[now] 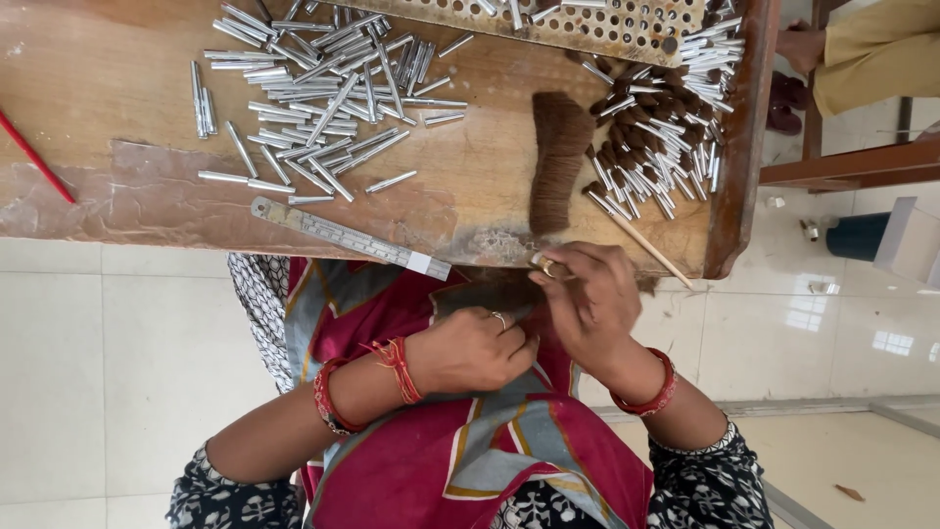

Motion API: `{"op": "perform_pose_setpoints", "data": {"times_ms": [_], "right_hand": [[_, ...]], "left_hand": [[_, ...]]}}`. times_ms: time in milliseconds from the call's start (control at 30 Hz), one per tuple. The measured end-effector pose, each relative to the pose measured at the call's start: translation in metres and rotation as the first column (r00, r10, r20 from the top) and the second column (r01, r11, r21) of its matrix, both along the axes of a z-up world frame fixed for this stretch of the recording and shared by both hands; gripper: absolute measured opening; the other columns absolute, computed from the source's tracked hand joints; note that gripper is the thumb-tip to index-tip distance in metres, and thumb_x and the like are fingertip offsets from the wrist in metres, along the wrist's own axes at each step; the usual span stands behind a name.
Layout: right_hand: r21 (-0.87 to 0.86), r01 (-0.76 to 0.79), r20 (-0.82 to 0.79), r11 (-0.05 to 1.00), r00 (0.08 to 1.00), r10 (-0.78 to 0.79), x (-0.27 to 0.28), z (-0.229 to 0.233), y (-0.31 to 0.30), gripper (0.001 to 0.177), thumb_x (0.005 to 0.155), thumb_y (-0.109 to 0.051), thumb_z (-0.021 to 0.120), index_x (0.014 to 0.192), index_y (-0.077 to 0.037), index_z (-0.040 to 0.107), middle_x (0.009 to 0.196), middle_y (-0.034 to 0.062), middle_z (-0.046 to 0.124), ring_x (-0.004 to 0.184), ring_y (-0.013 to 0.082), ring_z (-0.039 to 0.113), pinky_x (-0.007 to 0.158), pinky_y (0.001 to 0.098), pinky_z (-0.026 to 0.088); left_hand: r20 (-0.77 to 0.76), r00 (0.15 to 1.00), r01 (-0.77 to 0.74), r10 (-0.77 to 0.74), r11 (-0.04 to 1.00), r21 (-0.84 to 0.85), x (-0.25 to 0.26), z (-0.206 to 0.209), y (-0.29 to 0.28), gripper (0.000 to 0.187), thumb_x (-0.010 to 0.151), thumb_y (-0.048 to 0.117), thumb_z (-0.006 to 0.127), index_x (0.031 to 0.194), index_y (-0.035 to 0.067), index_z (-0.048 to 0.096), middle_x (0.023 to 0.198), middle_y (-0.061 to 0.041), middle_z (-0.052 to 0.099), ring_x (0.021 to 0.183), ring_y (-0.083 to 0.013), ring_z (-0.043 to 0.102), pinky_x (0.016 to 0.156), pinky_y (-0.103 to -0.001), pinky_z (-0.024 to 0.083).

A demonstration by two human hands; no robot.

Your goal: Assembling small brush heads by inserting fiber bundles into metal ferrules.

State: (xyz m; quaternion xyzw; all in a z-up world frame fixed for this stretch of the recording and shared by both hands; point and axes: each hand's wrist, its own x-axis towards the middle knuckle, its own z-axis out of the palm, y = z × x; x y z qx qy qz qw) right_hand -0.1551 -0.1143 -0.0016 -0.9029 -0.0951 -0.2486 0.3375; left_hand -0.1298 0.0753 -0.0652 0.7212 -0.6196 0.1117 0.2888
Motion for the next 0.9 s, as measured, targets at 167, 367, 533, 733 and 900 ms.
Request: {"op": "perform_pose_setpoints", "data": {"times_ms": [167,367,533,733,900], "right_hand": [[-0.039,-0.059,-0.126,0.998,0.991,0.054,0.01,-0.008,0.003,0.028,0.088,0.001,0.08,0.112,-0.002,0.066,0.11,0.0109,0.07,0.097,0.0291,0.065,0.082,0.0376,0.053],[-0.045,-0.063,-0.155,0.997,0.986,0.056,0.012,-0.005,0.002,0.031,0.084,0.003,0.076,0.113,-0.002,0.069,0.108,0.0114,0.07,0.095,0.0309,0.063,0.082,0.0379,0.051],[-0.052,-0.063,-0.142,0.997,0.988,0.055,0.011,-0.009,-0.001,0.033,0.082,0.002,0.074,0.114,-0.003,0.07,0.109,0.0109,0.069,0.097,0.0306,0.061,0.085,0.0392,0.049],[-0.073,-0.055,-0.162,0.996,0.986,0.042,0.009,-0.008,0.0,0.035,0.079,0.0,0.072,0.115,-0.003,0.07,0.109,0.0106,0.068,0.098,0.0314,0.06,0.087,0.0407,0.048],[-0.074,-0.047,-0.175,0.996,0.984,0.033,0.01,-0.009,-0.002,0.034,0.079,-0.001,0.071,0.113,-0.004,0.07,0.109,0.0103,0.068,0.099,0.0319,0.06,0.088,0.041,0.048]], "left_hand": [[-0.166,0.982,-0.117,0.091,0.981,-0.155,0.015,0.036,0.009,0.026,0.095,0.025,0.078,0.107,0.003,0.069,0.098,-0.009,0.069,0.071,-0.0193,0.066,0.059,-0.032,0.053],[-0.457,0.836,-0.43,0.302,0.879,-0.206,0.031,0.062,0.011,0.031,0.093,0.023,0.082,0.111,0.002,0.067,0.106,-0.012,0.07,0.083,-0.0256,0.072,0.067,-0.035,0.058],[-0.522,0.779,-0.498,0.348,0.849,-0.177,0.036,0.066,0.004,0.035,0.092,0.023,0.081,0.114,0.0,0.066,0.105,-0.013,0.07,0.086,-0.0303,0.072,0.07,-0.038,0.059],[-0.551,0.752,-0.513,0.361,0.846,-0.146,0.037,0.068,0.001,0.032,0.092,0.023,0.08,0.111,0.001,0.068,0.101,-0.012,0.07,0.085,-0.0309,0.071,0.07,-0.039,0.059],[-0.55,0.75,-0.514,0.367,0.847,-0.136,0.039,0.067,0.0,0.028,0.091,0.022,0.079,0.108,0.002,0.068,0.099,-0.011,0.07,0.085,-0.0309,0.071,0.071,-0.04,0.059]]}}
